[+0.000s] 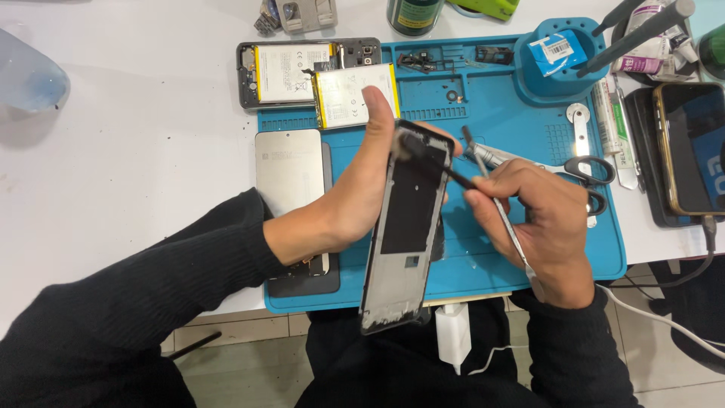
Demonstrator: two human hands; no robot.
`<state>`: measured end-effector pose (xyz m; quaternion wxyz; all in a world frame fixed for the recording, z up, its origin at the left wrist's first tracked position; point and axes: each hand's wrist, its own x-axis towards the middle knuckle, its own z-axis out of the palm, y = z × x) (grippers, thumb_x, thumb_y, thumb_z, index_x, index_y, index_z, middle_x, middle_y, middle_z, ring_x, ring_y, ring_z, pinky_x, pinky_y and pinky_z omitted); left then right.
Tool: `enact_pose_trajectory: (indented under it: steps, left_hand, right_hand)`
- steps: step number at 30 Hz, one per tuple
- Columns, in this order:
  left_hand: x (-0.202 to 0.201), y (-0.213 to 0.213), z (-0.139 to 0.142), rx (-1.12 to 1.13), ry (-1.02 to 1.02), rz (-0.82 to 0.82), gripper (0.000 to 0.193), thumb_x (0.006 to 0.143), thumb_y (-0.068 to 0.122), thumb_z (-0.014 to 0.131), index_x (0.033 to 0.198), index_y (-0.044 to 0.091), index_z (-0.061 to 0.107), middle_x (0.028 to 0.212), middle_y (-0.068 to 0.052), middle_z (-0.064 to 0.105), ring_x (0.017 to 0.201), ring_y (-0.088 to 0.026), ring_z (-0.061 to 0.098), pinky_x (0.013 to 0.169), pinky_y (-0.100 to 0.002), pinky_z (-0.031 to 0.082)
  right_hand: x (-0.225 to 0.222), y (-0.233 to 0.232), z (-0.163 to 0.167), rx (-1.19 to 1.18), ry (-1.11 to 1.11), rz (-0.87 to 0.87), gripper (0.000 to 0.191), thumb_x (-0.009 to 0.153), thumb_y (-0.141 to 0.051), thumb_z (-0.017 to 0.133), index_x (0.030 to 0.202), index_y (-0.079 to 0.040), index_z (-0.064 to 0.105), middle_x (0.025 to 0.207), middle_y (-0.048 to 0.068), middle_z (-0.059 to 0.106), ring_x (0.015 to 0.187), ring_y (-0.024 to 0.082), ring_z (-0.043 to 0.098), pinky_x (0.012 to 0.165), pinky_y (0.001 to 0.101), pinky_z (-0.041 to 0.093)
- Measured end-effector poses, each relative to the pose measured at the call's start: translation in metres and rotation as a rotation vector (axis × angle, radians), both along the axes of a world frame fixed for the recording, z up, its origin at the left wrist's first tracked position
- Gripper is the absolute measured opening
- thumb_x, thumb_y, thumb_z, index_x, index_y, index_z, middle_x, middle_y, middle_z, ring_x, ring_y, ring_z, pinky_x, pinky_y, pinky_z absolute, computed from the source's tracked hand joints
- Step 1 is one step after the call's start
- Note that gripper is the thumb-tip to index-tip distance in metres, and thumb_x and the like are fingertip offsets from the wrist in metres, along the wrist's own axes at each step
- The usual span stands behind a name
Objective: The person works on a disassembled smartphone on a blue repair mat, holding the phone frame and using a brush and metal pick to clean and work on the internal board and battery compartment. They reposition the phone repeatedly, lift the board area with the pick, and handle the frame and screen assembly while other phones and batteries sit on the bench.
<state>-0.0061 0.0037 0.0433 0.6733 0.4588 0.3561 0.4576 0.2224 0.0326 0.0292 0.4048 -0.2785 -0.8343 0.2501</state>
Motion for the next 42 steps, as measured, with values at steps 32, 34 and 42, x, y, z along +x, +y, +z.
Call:
enact_pose_trajectory:
  steps: [32, 34, 42]
  left_hand:
    - [-0.089, 0.024, 0.006, 0.744, 0.156, 0.445, 0.066, 0.119, 0.061, 0.029, 0.132, 0.0, 0.05, 0.115, -0.018, 0.065, 0.1, -0.024, 0.069, 0.088, -0.035, 0.066]
    - [-0.093, 0.026, 0.001, 0.76, 0.077, 0.434, 0.065, 0.12, 0.061, 0.025, 0.133, 0.002, 0.05, 0.115, -0.017, 0.066, 0.1, -0.023, 0.069, 0.087, -0.034, 0.066]
    - [-0.079, 0.028, -0.012, 0.939, 0.237, 0.589, 0.038, 0.123, 0.042, 0.032, 0.149, 0.015, 0.024, 0.123, -0.013, 0.06, 0.107, -0.017, 0.071, 0.089, -0.032, 0.065]
  right_hand:
    - [0.007, -0.002, -0.007, -0.026, 0.009, -0.078, 0.024, 0.081, 0.0, 0.081, 0.08, 0.001, 0.057, 0.06, 0.002, 0.045, 0.048, 0.007, 0.042, 0.049, 0.0223, 0.034]
    - [0.006, -0.002, -0.007, -0.011, 0.005, -0.069, 0.024, 0.08, 0.0, 0.082, 0.079, 0.001, 0.058, 0.059, 0.002, 0.045, 0.049, 0.008, 0.041, 0.048, 0.0225, 0.034]
    - [0.006, -0.003, -0.004, -0.031, 0.005, 0.079, 0.023, 0.075, -0.002, 0.083, 0.078, -0.001, 0.06, 0.058, 0.001, 0.047, 0.05, 0.009, 0.04, 0.049, 0.0248, 0.032]
